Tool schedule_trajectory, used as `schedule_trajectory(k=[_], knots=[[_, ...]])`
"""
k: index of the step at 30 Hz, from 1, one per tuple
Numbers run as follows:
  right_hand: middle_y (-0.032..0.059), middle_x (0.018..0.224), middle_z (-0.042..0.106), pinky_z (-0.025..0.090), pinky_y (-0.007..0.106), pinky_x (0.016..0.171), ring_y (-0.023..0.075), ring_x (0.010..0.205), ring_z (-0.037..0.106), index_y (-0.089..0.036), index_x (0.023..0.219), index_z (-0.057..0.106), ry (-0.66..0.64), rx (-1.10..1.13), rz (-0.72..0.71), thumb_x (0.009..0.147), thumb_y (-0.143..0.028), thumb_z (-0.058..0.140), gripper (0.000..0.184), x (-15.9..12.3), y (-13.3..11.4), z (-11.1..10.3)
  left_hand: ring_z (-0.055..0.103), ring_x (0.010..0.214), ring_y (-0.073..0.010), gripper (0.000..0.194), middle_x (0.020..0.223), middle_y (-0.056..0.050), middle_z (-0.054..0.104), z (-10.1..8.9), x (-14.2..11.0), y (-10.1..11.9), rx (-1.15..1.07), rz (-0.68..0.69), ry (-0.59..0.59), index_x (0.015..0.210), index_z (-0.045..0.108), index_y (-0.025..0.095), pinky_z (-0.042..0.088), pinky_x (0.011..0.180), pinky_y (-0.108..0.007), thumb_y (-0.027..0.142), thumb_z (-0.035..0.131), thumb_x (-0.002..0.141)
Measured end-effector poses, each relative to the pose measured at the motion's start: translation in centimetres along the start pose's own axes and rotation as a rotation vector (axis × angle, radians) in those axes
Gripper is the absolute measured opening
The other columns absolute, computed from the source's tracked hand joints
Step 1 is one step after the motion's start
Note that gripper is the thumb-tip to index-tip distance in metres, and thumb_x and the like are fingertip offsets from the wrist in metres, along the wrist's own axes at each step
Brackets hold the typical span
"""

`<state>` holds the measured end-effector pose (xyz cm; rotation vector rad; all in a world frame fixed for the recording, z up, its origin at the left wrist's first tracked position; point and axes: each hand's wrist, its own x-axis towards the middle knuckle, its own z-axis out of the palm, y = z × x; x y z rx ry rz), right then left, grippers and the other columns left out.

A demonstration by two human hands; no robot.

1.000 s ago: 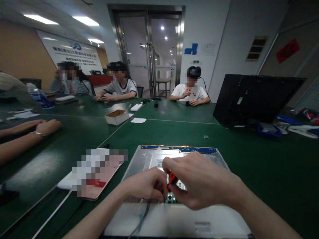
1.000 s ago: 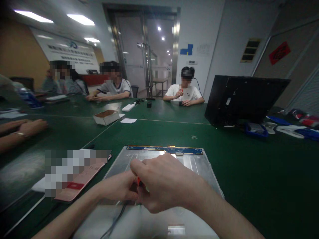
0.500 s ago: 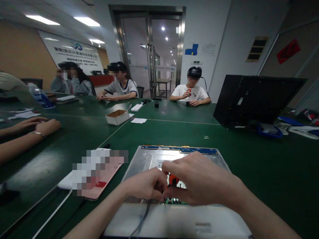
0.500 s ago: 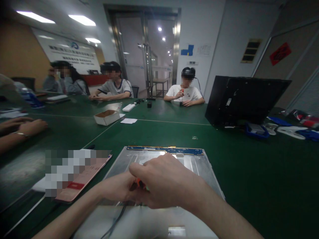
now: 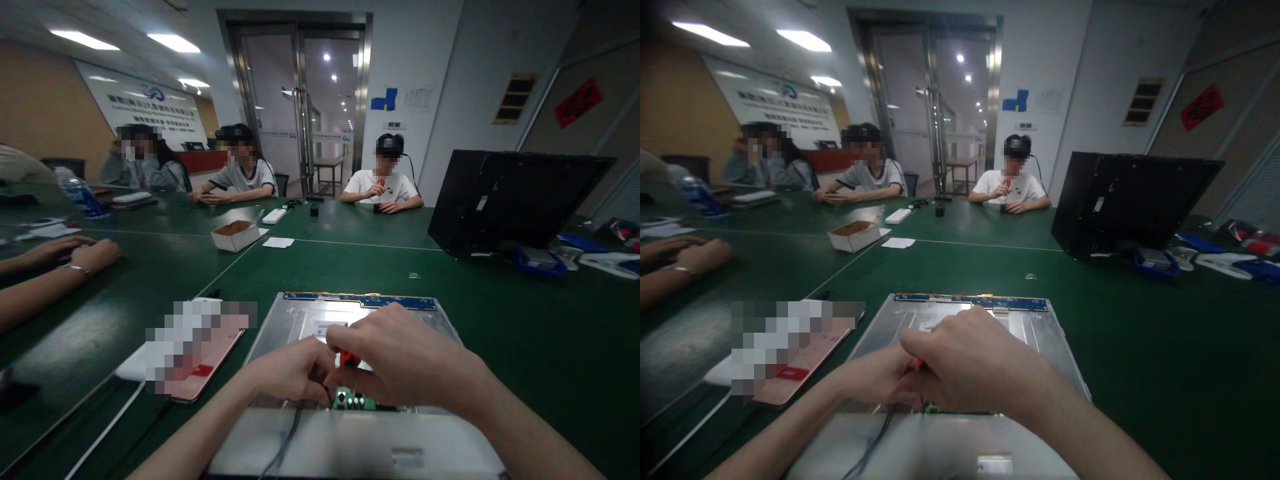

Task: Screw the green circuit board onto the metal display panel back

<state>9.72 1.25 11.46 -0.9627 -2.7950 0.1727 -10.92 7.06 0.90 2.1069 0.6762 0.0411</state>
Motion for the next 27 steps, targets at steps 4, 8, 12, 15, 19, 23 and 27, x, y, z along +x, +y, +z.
schedule_trajectory(k=[4,8,12,15,19,23,27], knots=[[-0.0016,0.073,0.061,0.018,0.026,0.047,0.0105,0.052,0.039,-0.021,0.088,0.049,0.012,-0.015,-0.003,0.083,-0.027,0.052,0.008,-0.1,-0.2,-0.1,0.056,0.065,-0.0153,0.012,0.07,0.0,0.064,0.0,0.0,0.1,-0.05,-0.047,-0.009,0.081,0.07,0.016,0.043,0.059,-0.022,0.017,0.069,0.069],[-0.0019,0.076,0.062,0.02,0.025,0.047,0.0108,0.055,0.042,-0.021,0.091,0.049,0.015,0.001,-0.017,0.08,-0.029,0.057,0.015,-0.1,-0.1,-0.2,0.056,0.064,-0.0148,0.011,0.07,0.0,0.063,0.0,0.0,0.3,-0.03,-0.06,0.001,0.081,0.069,0.016,0.042,0.057,-0.022,0.019,0.07,0.07],[-0.0021,0.072,0.063,0.018,0.026,0.049,0.0111,0.056,0.047,-0.021,0.088,0.051,-0.014,-0.018,0.016,0.088,-0.031,0.052,0.01,0.0,0.1,0.0,0.055,0.063,-0.0145,0.011,0.069,0.001,0.062,-0.3,-0.1,0.4,-0.01,-0.07,-0.006,0.078,0.069,0.016,0.04,0.055,-0.021,0.018,0.071,0.068],[-0.0014,0.075,0.063,0.019,0.026,0.048,0.0114,0.056,0.048,-0.021,0.091,0.049,-0.02,-0.025,0.033,0.085,-0.026,0.052,0.009,0.0,-0.1,-0.1,0.057,0.065,-0.0151,0.014,0.072,0.0,0.064,-0.3,-0.1,0.6,-0.052,-0.081,-0.014,0.081,0.07,0.016,0.042,0.058,-0.022,0.016,0.07,0.068],[-0.0003,0.082,0.064,0.022,0.026,0.048,0.0129,0.06,0.052,-0.02,0.093,0.048,-0.009,0.001,0.035,0.082,-0.026,0.055,0.014,-0.2,-0.3,-0.3,0.054,0.061,-0.0133,0.011,0.067,0.002,0.06,-0.3,0.0,0.9,-0.091,-0.051,-0.008,0.077,0.07,0.015,0.041,0.056,-0.021,0.014,0.07,0.066],[-0.0009,0.079,0.066,0.021,0.026,0.05,0.0134,0.062,0.054,-0.021,0.092,0.051,-0.037,-0.013,0.043,0.087,-0.033,0.056,0.013,-0.1,0.0,-0.1,0.048,0.055,-0.0109,0.006,0.059,0.004,0.052,-0.4,0.1,1.1,-0.054,-0.012,-0.006,0.065,0.066,0.015,0.037,0.051,-0.02,0.011,0.07,0.065],[-0.0018,0.075,0.065,0.019,0.026,0.049,0.0121,0.058,0.05,-0.021,0.09,0.051,-0.022,-0.032,0.049,0.088,-0.03,0.053,0.01,0.1,0.1,0.1,0.051,0.058,-0.0121,0.005,0.063,0.003,0.056,-0.4,0.0,0.9,-0.052,-0.007,-0.012,0.07,0.068,0.016,0.039,0.053,-0.021,0.012,0.069,0.067]])
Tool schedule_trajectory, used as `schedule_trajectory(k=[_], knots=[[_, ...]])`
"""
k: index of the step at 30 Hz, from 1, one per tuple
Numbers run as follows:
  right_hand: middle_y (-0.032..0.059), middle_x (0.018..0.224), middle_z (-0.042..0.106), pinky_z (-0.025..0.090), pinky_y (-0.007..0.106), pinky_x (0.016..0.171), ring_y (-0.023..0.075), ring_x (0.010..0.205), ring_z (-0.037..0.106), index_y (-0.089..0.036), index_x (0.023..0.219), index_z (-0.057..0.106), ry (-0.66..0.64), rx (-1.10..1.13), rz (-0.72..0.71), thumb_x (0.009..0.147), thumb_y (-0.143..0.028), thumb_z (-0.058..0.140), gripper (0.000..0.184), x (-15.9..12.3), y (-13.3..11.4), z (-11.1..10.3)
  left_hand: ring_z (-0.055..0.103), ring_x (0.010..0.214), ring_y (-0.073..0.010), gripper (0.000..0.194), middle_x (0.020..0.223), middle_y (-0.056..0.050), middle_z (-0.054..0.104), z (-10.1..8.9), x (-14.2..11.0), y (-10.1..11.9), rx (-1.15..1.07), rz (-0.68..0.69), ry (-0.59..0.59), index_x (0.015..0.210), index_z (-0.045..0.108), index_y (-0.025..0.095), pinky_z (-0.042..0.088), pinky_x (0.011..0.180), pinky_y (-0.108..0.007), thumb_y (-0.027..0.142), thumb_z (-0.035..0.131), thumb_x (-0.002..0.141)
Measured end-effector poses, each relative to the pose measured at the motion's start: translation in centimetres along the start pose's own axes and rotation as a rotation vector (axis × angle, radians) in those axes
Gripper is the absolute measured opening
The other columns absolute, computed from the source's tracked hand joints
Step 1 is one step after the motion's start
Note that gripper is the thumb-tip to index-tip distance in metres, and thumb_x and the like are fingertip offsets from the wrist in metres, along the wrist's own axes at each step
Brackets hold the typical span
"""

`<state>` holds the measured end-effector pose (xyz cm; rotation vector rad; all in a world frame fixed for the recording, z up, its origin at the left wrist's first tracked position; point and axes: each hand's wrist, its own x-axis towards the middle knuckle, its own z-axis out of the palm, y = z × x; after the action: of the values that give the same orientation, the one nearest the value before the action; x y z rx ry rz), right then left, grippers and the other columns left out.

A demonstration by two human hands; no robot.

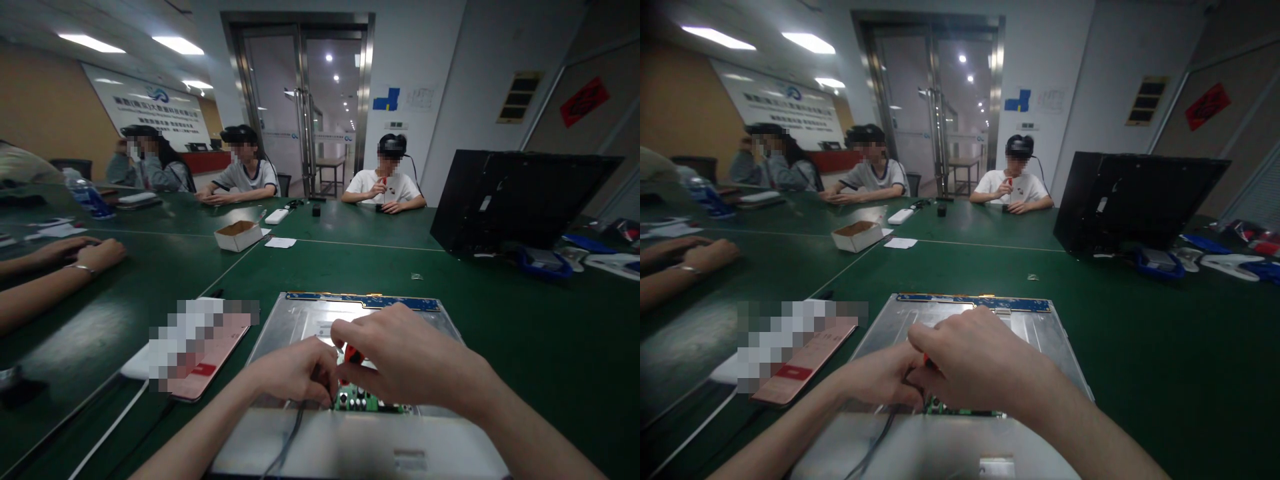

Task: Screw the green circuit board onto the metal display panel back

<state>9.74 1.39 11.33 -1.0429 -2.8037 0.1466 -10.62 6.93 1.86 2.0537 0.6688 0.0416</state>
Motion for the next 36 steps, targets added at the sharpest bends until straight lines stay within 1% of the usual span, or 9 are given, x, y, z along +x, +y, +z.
schedule_trajectory(k=[6,11,13,17,22,26,29,33,36], knots=[[-0.001,0.08,0.063,0.021,0.025,0.049,0.0114,0.059,0.046,-0.02,0.091,0.049,0.028,0.044,-0.04,0.082,-0.025,0.054,0.012,-0.14,-0.21,-0.27,0.053,0.059,-0.0126,0.008,0.067,0.002,0.059,0.16,0.06,-0.41,-0.039,-0.025,-0.01,0.076,0.07,0.015,0.041,0.054,-0.021,0.014,0.07,0.068],[-0.0021,0.075,0.065,0.019,0.027,0.05,0.0117,0.059,0.049,-0.022,0.09,0.051,-0.009,0.01,-0.023,0.086,-0.029,0.055,0.009,-0.14,-0.04,-0.19,0.05,0.058,-0.0121,0.005,0.063,0.003,0.056,0.11,0.04,-0.16,0.017,0.015,0.008,0.069,0.069,0.016,0.038,0.053,-0.021,0.013,0.071,0.067],[-0.002,0.075,0.064,0.019,0.027,0.049,0.0114,0.057,0.047,-0.022,0.09,0.051,-0.012,0.01,-0.02,0.086,-0.026,0.053,0.006,-0.13,-0.09,-0.22,0.052,0.059,-0.013,0.007,0.065,0.003,0.058,0.09,-0.02,-0.15,-0.003,-0.02,0.006,0.074,0.07,0.017,0.04,0.055,-0.022,0.014,0.071,0.067],[-0.0013,0.079,0.063,0.022,0.026,0.048,0.0117,0.058,0.047,-0.021,0.093,0.048,0.007,0.043,-0.041,0.082,-0.025,0.056,0.014,-0.14,-0.32,-0.45,0.056,0.064,-0.0154,0.014,0.072,0.0,0.063,0.06,-0.09,-0.43,0.0,-0.049,-0.006,0.083,0.071,0.017,0.043,0.059,-0.023,0.018,0.071,0.069],[-0.0019,0.072,0.064,0.019,0.026,0.049,0.0122,0.056,0.049,-0.022,0.091,0.051,-0.028,0.006,-0.004,0.089,-0.036,0.054,0.015,0.1,-0.39,-0.31,0.055,0.063,-0.0151,0.009,0.069,0.0,0.062,0.08,0.0,-0.76,0.035,-0.018,0.0,0.076,0.069,0.016,0.04,0.056,-0.022,0.02,0.073,0.069],[-0.0011,0.075,0.064,0.019,0.026,0.049,0.0113,0.056,0.047,-0.02,0.09,0.05,0.019,0.008,-0.015,0.087,-0.028,0.053,0.009,0.07,-0.36,-0.14,0.055,0.061,-0.0141,0.013,0.068,0.001,0.062,0.21,0.04,-0.77,-0.005,-0.019,0.003,0.082,0.07,0.016,0.041,0.055,-0.022,0.015,0.07,0.069],[-0.0008,0.079,0.064,0.021,0.026,0.049,0.0119,0.058,0.047,-0.021,0.092,0.049,0.034,0.023,-0.044,0.083,-0.027,0.056,0.013,-0.06,-0.33,-0.19,0.054,0.061,-0.0138,0.011,0.069,0.001,0.062,0.27,0.05,-0.87,0.018,-0.008,0.019,0.081,0.07,0.015,0.041,0.054,-0.021,0.016,0.069,0.07],[-0.0015,0.074,0.064,0.019,0.027,0.05,0.0128,0.058,0.05,-0.022,0.09,0.051,-0.002,0.005,-0.023,0.089,-0.035,0.053,0.014,-0.03,-0.32,-0.26,0.051,0.057,-0.0125,0.005,0.062,0.002,0.057,0.25,0.04,-0.88,0.04,0.007,0.02,0.073,0.068,0.015,0.038,0.051,-0.02,0.017,0.069,0.069],[-0.0008,0.076,0.065,0.02,0.027,0.05,0.0124,0.058,0.051,-0.021,0.09,0.051,-0.003,0.008,-0.009,0.09,-0.029,0.05,0.008,0.0,-0.4,-0.32,0.053,0.059,-0.0129,0.009,0.065,0.002,0.06,0.23,0.01,-0.72,-0.014,-0.003,-0.003,0.077,0.069,0.016,0.04,0.053,-0.02,0.014,0.068,0.068]])
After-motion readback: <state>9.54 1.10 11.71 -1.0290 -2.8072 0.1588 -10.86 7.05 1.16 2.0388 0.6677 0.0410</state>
